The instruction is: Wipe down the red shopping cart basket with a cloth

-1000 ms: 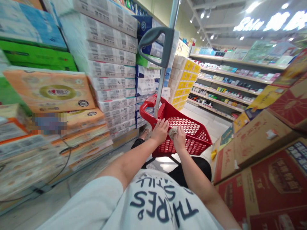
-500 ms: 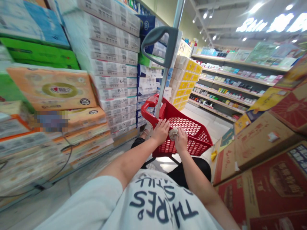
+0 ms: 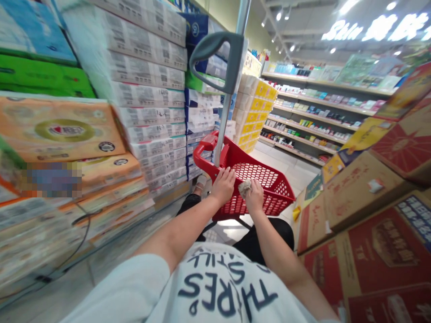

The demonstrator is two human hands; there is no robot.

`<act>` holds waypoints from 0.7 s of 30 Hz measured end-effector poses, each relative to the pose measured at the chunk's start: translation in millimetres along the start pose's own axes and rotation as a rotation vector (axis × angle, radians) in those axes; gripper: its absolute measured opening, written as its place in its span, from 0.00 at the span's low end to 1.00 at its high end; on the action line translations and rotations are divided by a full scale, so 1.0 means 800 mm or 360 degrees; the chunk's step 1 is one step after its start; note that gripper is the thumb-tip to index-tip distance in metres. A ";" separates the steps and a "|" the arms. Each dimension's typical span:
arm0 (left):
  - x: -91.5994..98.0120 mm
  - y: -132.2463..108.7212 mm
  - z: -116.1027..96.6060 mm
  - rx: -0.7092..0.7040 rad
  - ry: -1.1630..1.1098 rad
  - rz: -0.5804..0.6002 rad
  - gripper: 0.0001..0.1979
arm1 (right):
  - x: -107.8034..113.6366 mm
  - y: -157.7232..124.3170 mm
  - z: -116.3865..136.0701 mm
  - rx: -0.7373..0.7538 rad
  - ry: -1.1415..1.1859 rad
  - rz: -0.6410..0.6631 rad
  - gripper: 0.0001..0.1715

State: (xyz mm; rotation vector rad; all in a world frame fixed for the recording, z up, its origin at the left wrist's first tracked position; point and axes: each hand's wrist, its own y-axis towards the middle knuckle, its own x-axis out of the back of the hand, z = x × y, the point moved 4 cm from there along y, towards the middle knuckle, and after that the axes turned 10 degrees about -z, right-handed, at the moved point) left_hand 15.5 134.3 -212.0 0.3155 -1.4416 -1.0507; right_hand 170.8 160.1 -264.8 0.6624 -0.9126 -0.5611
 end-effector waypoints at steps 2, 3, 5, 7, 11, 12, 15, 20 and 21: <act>-0.002 0.001 0.001 0.0033 -0.0026 -0.0003 0.25 | -0.001 0.000 0.005 0.0103 0.0025 0.0026 0.29; -0.003 0.001 0.001 0.0032 -0.0043 -0.0003 0.25 | -0.001 0.000 0.007 0.0158 0.0044 0.0046 0.29; -0.003 0.000 0.002 0.0005 -0.0079 -0.0001 0.25 | -0.001 0.000 0.008 0.0195 0.0078 0.0073 0.29; -0.001 -0.001 0.002 -0.0013 -0.0092 -0.0002 0.26 | 0.002 0.004 0.006 0.0101 0.0100 0.0047 0.28; 0.003 -0.001 0.003 0.0009 -0.0056 -0.0013 0.25 | 0.009 0.014 0.010 -0.0087 0.0280 -0.0109 0.26; 0.003 -0.001 0.002 0.0006 -0.0054 -0.0013 0.25 | 0.011 0.016 0.013 -0.0086 0.0328 -0.0181 0.26; 0.003 -0.002 0.001 -0.0021 -0.0072 -0.0003 0.25 | 0.014 0.013 0.017 0.0009 0.0311 -0.0318 0.26; 0.006 -0.004 0.000 0.0007 -0.0076 -0.0024 0.25 | 0.002 -0.004 0.012 0.0162 -0.0025 -0.0052 0.26; 0.007 -0.004 0.000 0.0011 -0.0077 -0.0023 0.25 | 0.003 -0.005 0.010 0.0148 -0.0062 -0.0034 0.27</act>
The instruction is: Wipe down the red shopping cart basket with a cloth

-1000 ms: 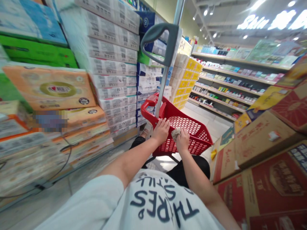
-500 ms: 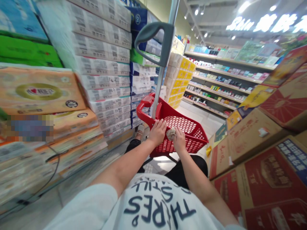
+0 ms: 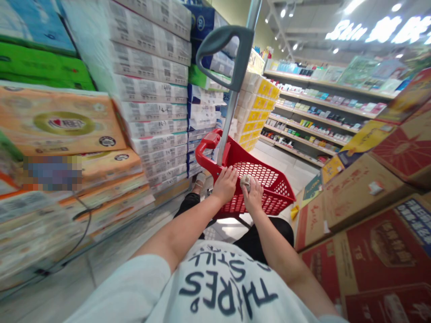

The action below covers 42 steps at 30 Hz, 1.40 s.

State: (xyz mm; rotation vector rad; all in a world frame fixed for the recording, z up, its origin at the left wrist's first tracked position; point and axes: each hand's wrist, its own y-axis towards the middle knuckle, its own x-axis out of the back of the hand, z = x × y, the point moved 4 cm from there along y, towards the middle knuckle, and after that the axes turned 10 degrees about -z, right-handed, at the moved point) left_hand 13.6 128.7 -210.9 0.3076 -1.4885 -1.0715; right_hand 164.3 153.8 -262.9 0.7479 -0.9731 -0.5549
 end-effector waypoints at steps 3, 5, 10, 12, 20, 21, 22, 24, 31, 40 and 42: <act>0.000 0.000 -0.001 0.0018 0.0006 0.0008 0.25 | 0.003 0.007 -0.001 0.0002 0.0066 0.0055 0.25; 0.000 0.000 0.000 0.0012 0.0025 0.0006 0.25 | 0.006 0.016 0.001 0.0044 0.0255 0.0115 0.21; -0.002 -0.002 -0.001 -0.0031 0.0048 0.0003 0.25 | 0.010 0.018 0.003 0.0163 0.0477 0.0082 0.24; -0.002 -0.003 -0.002 -0.0023 0.0052 -0.0001 0.25 | 0.009 0.010 0.003 0.0266 0.0404 0.0064 0.26; -0.003 -0.002 -0.005 -0.0030 0.0030 0.0006 0.25 | 0.007 0.013 0.024 0.0177 0.0152 -0.0002 0.23; -0.003 -0.003 -0.005 -0.0032 0.0033 0.0006 0.25 | 0.005 0.015 0.031 0.0224 0.0211 0.0020 0.24; -0.003 -0.003 -0.004 -0.0036 0.0035 0.0006 0.25 | 0.003 0.016 0.035 0.0275 0.0275 0.0037 0.25; -0.001 -0.004 -0.003 -0.0047 0.0040 0.0004 0.24 | 0.001 0.014 0.032 0.0372 0.0360 0.0058 0.27; -0.001 -0.001 -0.008 -0.0049 0.0061 0.0012 0.25 | 0.019 0.009 -0.027 0.0199 0.0092 -0.0092 0.24; -0.004 -0.003 -0.010 -0.0097 0.0076 -0.0037 0.25 | -0.004 0.012 0.010 0.0413 0.0356 -0.0007 0.28; -0.005 -0.003 -0.010 -0.0113 0.0080 -0.0037 0.26 | -0.003 0.008 -0.002 0.0311 0.0312 -0.0069 0.28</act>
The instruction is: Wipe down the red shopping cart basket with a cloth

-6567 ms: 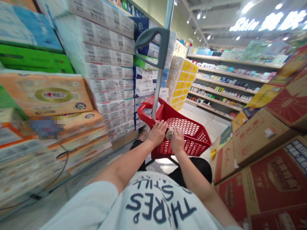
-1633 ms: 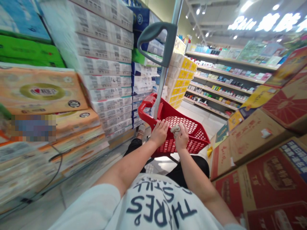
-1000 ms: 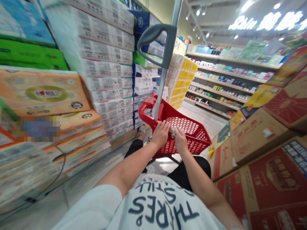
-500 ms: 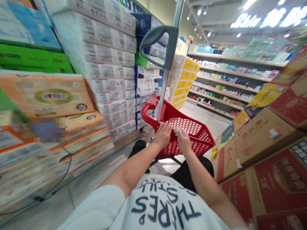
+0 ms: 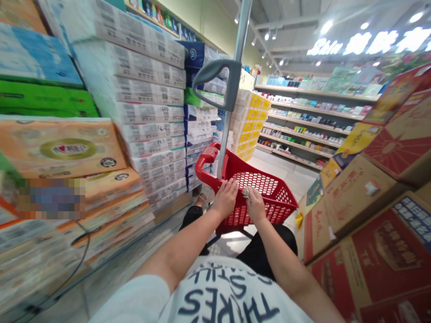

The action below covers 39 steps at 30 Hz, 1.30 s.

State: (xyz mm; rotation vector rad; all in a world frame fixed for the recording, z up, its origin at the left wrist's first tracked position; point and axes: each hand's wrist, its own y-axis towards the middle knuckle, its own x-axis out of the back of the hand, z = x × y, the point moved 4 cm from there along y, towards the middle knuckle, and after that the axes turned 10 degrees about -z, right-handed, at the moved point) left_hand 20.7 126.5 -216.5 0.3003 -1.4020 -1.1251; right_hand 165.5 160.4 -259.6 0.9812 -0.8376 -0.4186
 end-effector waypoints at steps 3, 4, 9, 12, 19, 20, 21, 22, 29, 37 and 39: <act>-0.001 0.003 0.000 0.0051 0.0004 0.0013 0.26 | 0.003 -0.004 -0.003 -0.0077 -0.0032 -0.0059 0.28; -0.002 0.004 0.000 0.0065 0.0001 0.0020 0.25 | 0.001 -0.004 0.000 -0.0045 -0.0007 -0.0030 0.28; -0.005 0.005 0.000 -0.0012 -0.0019 0.0018 0.26 | 0.001 -0.001 -0.001 -0.0038 0.0001 -0.0011 0.27; -0.007 0.005 0.001 0.0015 -0.0006 0.0009 0.26 | 0.003 0.000 -0.006 -0.0139 -0.0092 -0.0095 0.27; -0.007 0.006 0.001 -0.0031 -0.0016 0.0032 0.26 | 0.011 -0.001 -0.019 -0.0003 0.0010 0.0054 0.28; -0.006 0.006 0.001 -0.0038 -0.0014 0.0030 0.26 | 0.017 -0.003 -0.029 -0.0080 -0.0026 0.0013 0.27; -0.006 0.006 0.001 -0.0039 -0.0009 0.0028 0.26 | 0.023 -0.004 -0.038 -0.0165 -0.0074 -0.0050 0.26; -0.007 0.007 0.001 -0.0031 -0.0005 0.0025 0.26 | 0.027 -0.005 -0.044 -0.0232 -0.0116 -0.0101 0.25; -0.010 0.005 0.002 -0.0007 -0.0040 0.0018 0.26 | 0.005 0.007 0.005 -0.0012 0.0080 0.0067 0.28; -0.009 0.007 0.002 0.0071 -0.0091 -0.0002 0.27 | 0.025 -0.007 -0.036 -0.0334 -0.0172 -0.0103 0.24; -0.009 0.008 0.001 0.0061 -0.0089 0.0009 0.27 | 0.022 -0.007 -0.031 -0.0247 -0.0169 -0.0047 0.26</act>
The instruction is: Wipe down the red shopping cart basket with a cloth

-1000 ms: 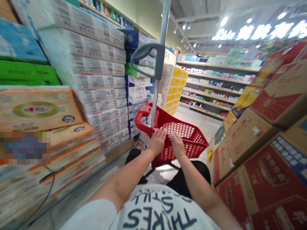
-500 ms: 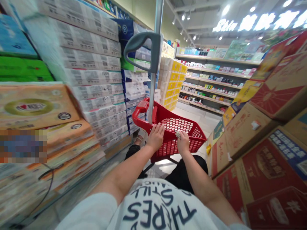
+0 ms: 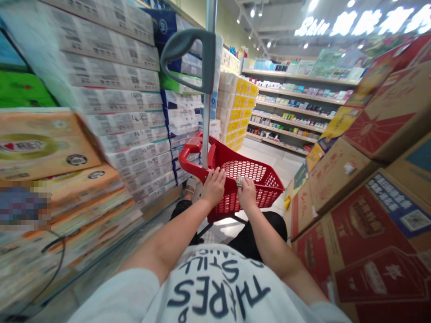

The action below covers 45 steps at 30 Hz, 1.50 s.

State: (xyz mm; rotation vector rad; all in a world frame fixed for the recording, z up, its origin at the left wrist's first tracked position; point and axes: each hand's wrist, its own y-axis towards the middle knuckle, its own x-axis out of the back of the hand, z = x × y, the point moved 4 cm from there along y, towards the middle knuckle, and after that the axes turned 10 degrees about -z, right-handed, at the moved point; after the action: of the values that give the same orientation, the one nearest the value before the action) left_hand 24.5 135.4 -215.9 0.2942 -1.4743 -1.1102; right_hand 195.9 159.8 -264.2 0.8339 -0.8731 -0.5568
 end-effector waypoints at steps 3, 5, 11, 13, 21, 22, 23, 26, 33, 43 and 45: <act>0.001 0.000 0.001 -0.0024 0.0006 0.0009 0.27 | -0.002 -0.002 0.001 0.0123 0.0075 0.0090 0.29; 0.001 -0.001 0.001 -0.0025 0.0015 0.0011 0.27 | 0.002 -0.002 -0.008 0.0071 0.0083 0.0067 0.29; -0.001 -0.001 0.000 0.0002 0.0025 0.0010 0.26 | 0.007 -0.001 -0.013 0.0031 0.0051 0.0077 0.28; 0.000 0.000 -0.001 -0.0008 0.0021 0.0017 0.26 | 0.006 -0.001 -0.006 0.0102 0.0088 0.0116 0.29; 0.001 0.000 0.001 0.0002 0.0007 0.0025 0.27 | -0.002 0.014 0.022 0.0064 0.0024 0.0147 0.26; 0.001 0.000 0.001 -0.0002 -0.0003 0.0027 0.28 | -0.003 0.014 0.024 0.0142 0.0051 0.0181 0.27; 0.001 -0.001 0.002 -0.0014 -0.0010 0.0029 0.28 | -0.002 0.014 0.023 0.0195 0.0068 0.0200 0.27; 0.002 -0.002 0.003 -0.0057 -0.0018 0.0038 0.27 | 0.010 0.012 -0.005 0.0050 -0.0013 0.0133 0.24; 0.003 0.002 0.000 0.0029 -0.0051 0.0036 0.27 | 0.017 0.016 -0.023 -0.0093 -0.0103 0.0140 0.18; 0.000 0.002 -0.003 0.0033 -0.0084 0.0068 0.27 | 0.009 0.023 -0.007 -0.0113 -0.0172 0.0219 0.16; 0.000 0.001 -0.003 0.0014 -0.0082 0.0078 0.27 | 0.006 0.024 0.006 0.0092 -0.0028 0.0294 0.20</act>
State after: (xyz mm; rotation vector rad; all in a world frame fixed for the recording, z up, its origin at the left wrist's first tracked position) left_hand 27.4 135.0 -215.7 0.2358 -1.5248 -1.0789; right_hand 196.1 165.6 -244.5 0.7922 -0.9752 -0.3791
